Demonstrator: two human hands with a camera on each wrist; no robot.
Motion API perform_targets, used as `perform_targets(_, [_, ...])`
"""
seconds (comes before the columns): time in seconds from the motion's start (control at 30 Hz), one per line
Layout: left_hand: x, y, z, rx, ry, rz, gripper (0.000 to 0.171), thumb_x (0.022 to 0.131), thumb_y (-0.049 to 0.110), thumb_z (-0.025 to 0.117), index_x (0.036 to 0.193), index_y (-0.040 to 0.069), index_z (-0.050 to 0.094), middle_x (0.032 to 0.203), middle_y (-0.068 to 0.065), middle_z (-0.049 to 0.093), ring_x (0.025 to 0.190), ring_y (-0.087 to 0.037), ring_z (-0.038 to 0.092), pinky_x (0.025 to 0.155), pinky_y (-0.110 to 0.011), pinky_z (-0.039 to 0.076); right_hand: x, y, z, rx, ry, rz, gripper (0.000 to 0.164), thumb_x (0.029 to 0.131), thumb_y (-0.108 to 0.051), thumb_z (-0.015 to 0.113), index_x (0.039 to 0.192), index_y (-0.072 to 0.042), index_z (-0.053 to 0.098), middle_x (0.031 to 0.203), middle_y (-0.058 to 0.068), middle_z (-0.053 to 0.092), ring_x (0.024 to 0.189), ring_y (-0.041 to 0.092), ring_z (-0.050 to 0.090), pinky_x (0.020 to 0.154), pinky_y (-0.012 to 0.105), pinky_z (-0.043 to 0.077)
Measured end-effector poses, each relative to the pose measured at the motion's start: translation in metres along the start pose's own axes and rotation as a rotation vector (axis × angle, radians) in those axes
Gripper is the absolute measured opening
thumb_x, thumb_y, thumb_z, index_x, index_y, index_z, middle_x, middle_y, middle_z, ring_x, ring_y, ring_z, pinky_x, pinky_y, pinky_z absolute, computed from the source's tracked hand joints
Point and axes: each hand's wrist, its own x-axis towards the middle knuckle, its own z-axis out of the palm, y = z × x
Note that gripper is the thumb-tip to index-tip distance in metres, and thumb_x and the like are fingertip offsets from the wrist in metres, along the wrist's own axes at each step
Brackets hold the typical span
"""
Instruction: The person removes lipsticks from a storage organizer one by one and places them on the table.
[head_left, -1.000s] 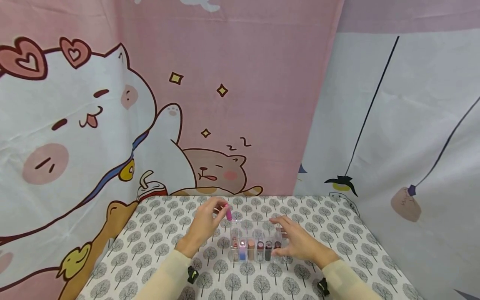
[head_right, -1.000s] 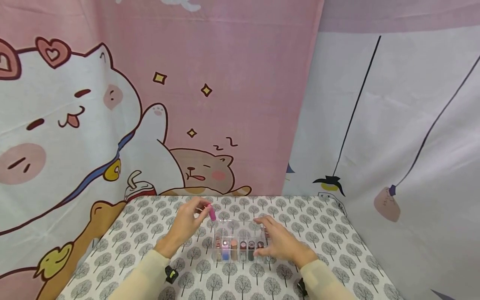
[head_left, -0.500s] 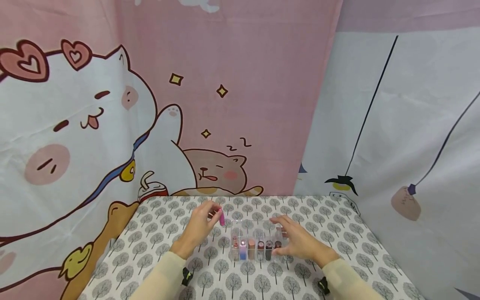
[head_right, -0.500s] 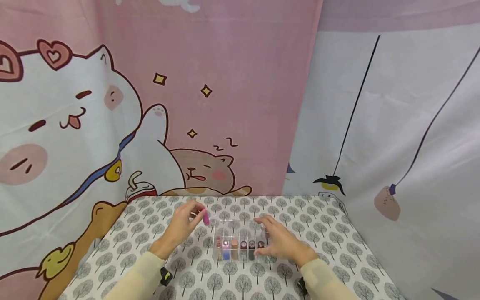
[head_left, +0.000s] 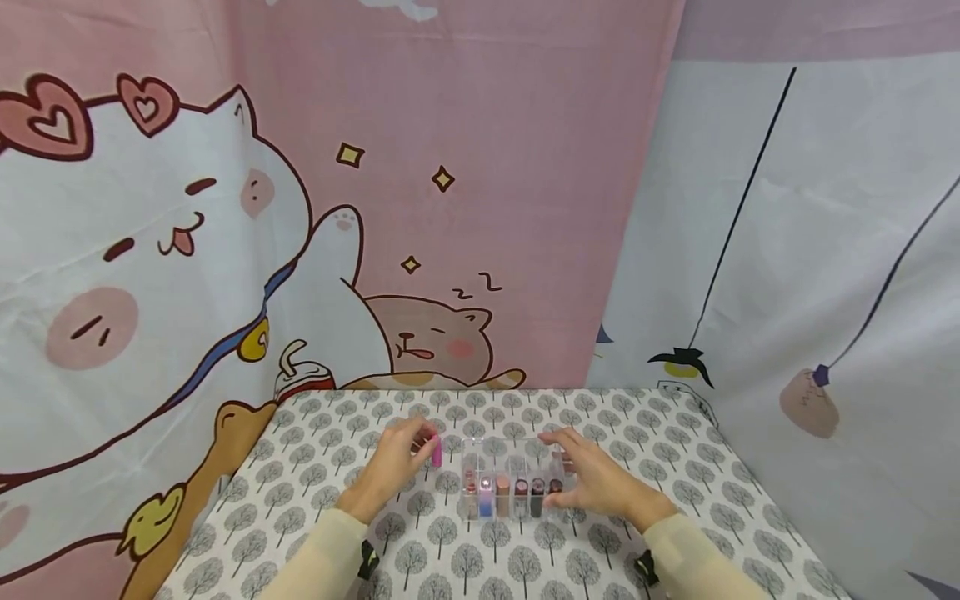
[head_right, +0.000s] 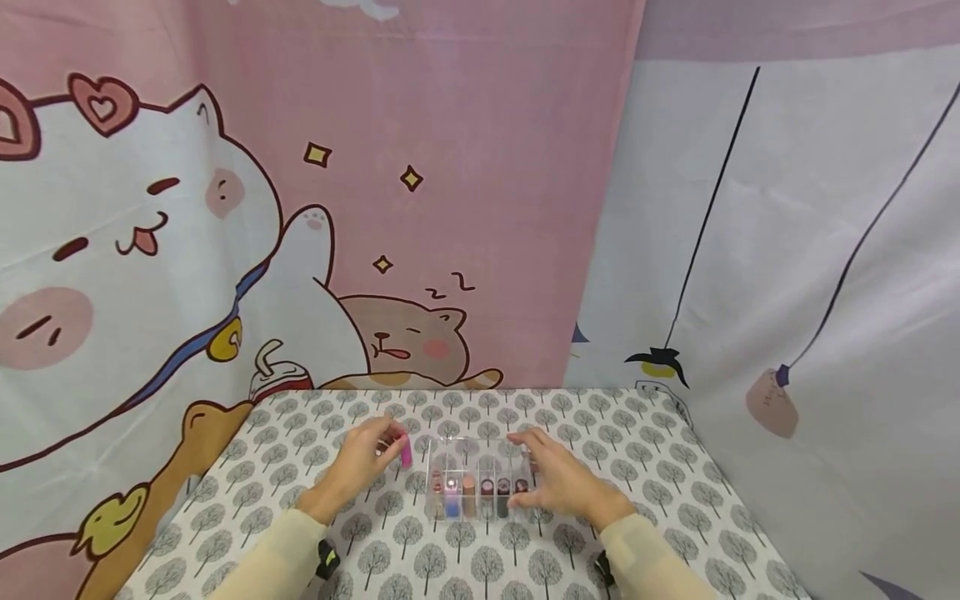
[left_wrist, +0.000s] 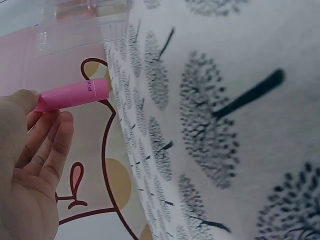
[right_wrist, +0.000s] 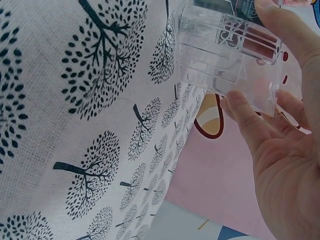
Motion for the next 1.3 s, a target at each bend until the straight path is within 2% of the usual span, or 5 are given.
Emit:
perform_targets(0.17, [-0.002,-0.003,0.002,-0.003,-0.008,-0.035,0.007,0.11,0.01,0.082,0.116,0.009,0.08,0.1,-0.001,0.083,0.09,-0.015,0.079,0.087,-0.045,0.075,0.002,-0.002,-0.002,-0.003,0.003,0.001,0.105,0.087,-0.045,0.104,0.171,-0.011,0.05,0.173,0.015,0.056,0.135,0.041,0.076,0.11,0.06,0.071])
perform_targets(0.57, [-0.008,-0.01,0.01,0.016,-0.028,-0.057,0.007,0.108,0.009,0.083,0.112,0.011,0.08,0.1,0.002,0.083,0.091,-0.011,0.077,0.086,-0.031,0.074,0.004,-0.001,-0.001,-0.005,0.007,0.015,0.107,0.086,-0.047,0.104,0.172,-0.014,0.05,0.173,0.014,0.057,0.136,0.039,0.075,0.111,0.063,0.07])
perform_targets(0.83, [-0.011,-0.01,0.012,0.014,-0.042,-0.078,0.007,0.108,0.009,0.084,0.112,0.013,0.08,0.101,0.002,0.082,0.093,-0.013,0.078,0.088,-0.032,0.074,0.004,0.0,-0.001,-0.004,0.005,0.005,0.108,0.085,-0.047,0.105,0.171,-0.013,0.05,0.173,0.014,0.057,0.136,0.04,0.076,0.112,0.061,0.07])
perform_targets(1.03, [-0.013,-0.01,0.012,0.02,-0.022,-0.046,0.013,0.106,0.007,0.085,0.117,0.006,0.08,0.103,-0.002,0.083,0.094,-0.016,0.079,0.088,-0.039,0.075,0.005,-0.001,-0.002,-0.012,0.008,-0.006,0.108,0.085,-0.045,0.106,0.171,-0.012,0.05,0.172,0.016,0.057,0.135,0.042,0.076,0.111,0.062,0.07])
perform_targets(1.3, [-0.017,-0.009,0.014,0.031,-0.014,-0.045,0.024,0.104,0.011,0.088,0.127,0.007,0.08,0.118,-0.007,0.084,0.102,-0.025,0.083,0.091,-0.041,0.076,0.003,-0.001,-0.001,-0.006,-0.006,0.027,0.108,0.085,-0.047,0.105,0.171,-0.014,0.05,0.173,0.014,0.056,0.137,0.038,0.075,0.112,0.06,0.07])
